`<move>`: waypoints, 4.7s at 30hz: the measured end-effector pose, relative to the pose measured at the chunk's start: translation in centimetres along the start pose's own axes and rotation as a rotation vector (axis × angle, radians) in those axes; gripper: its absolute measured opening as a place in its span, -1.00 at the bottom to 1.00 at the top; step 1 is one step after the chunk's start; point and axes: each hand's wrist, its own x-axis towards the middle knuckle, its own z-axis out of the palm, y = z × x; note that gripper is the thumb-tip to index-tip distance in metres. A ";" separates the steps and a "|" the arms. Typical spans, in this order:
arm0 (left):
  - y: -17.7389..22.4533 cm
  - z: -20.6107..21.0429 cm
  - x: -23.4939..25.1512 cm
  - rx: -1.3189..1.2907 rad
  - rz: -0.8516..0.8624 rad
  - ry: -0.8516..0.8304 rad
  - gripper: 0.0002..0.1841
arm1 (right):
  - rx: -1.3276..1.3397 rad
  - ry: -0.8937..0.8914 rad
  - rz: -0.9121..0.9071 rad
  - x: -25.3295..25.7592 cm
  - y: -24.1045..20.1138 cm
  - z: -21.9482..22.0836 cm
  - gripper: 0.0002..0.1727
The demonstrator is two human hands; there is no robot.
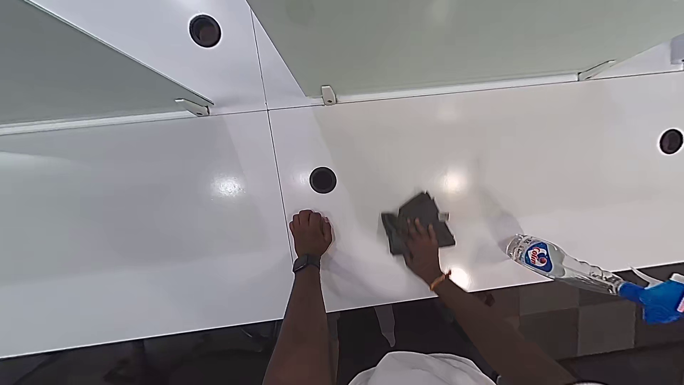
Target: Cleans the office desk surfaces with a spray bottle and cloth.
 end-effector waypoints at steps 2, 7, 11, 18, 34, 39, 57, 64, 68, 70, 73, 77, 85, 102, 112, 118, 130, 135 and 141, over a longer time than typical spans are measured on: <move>0.1 -0.2 0.1 0.003 -0.006 -0.010 -0.52 | 0.049 -0.094 -0.040 -7.2 -1.5 0.0 -0.47; 0.2 -0.2 0.1 0.012 -0.040 -0.022 -0.53 | -0.036 -0.203 -0.105 -16.7 -3.1 0.3 -0.43; 0.2 -0.2 0.1 0.015 -0.037 -0.001 -0.50 | -0.086 -0.258 -0.172 -12.7 -2.6 0.1 -0.14; 0.3 -0.1 0.2 0.044 -0.104 0.015 -0.49 | -0.127 -0.215 -0.221 -3.7 -1.9 0.4 -0.15; 0.5 -0.4 0.3 -0.011 -0.129 0.006 -0.55 | -0.169 -0.103 -0.104 20.4 -5.1 0.1 -0.28; 0.5 -0.4 0.3 -0.039 -0.133 0.010 -0.55 | -0.198 -0.069 -0.108 25.6 -6.2 0.3 -0.25; 0.4 -0.2 0.4 -0.082 -0.153 -0.021 -0.56 | 1.134 -0.093 0.317 31.8 -5.4 -9.0 -0.43; 0.2 0.1 0.4 -0.051 -0.141 0.008 -0.57 | 1.969 0.197 0.518 21.5 -2.6 -11.6 -0.22; 0.4 0.1 0.2 -0.051 -0.124 0.044 -0.55 | 1.517 0.287 1.033 16.9 0.0 -8.8 -0.29; 0.3 0.0 0.4 -0.049 -0.132 0.041 -0.54 | 1.236 0.392 1.077 15.6 1.4 -8.9 -0.36; 0.4 0.0 0.4 -0.035 -0.132 0.042 -0.53 | 0.689 0.525 0.621 14.6 2.1 -9.6 -0.60; 0.3 0.0 0.4 -0.028 -0.135 0.028 -0.53 | 0.145 0.163 -0.074 17.2 0.4 -8.4 -0.51; 0.6 -0.2 0.1 -0.037 -0.132 0.034 -0.53 | -0.291 -0.111 -0.084 21.1 -3.0 -0.5 0.02; 0.6 -0.6 0.3 -0.119 -0.129 0.034 -0.58 | -0.092 0.112 0.413 35.2 -12.4 1.9 -0.19; 0.7 -0.9 0.6 -0.143 -0.121 0.050 -0.64 | -0.147 0.015 -0.167 37.9 -17.9 4.1 -0.24; 0.6 -0.7 0.4 -0.138 -0.109 0.041 -0.63 | -0.043 -0.124 -0.337 43.8 -17.5 3.2 -0.26; -0.2 -0.3 -0.4 -0.345 -0.105 0.075 -0.62 | -0.065 -0.250 -0.373 34.2 -19.7 3.0 -0.30; -1.3 -0.5 -1.1 -0.519 -0.211 0.372 -0.57 | -0.013 -0.299 -0.472 25.0 -21.1 3.1 -0.28; -2.0 -1.6 -2.9 -0.422 -0.153 0.325 -0.56 | 0.061 -0.536 -0.483 15.1 -16.6 1.2 -0.30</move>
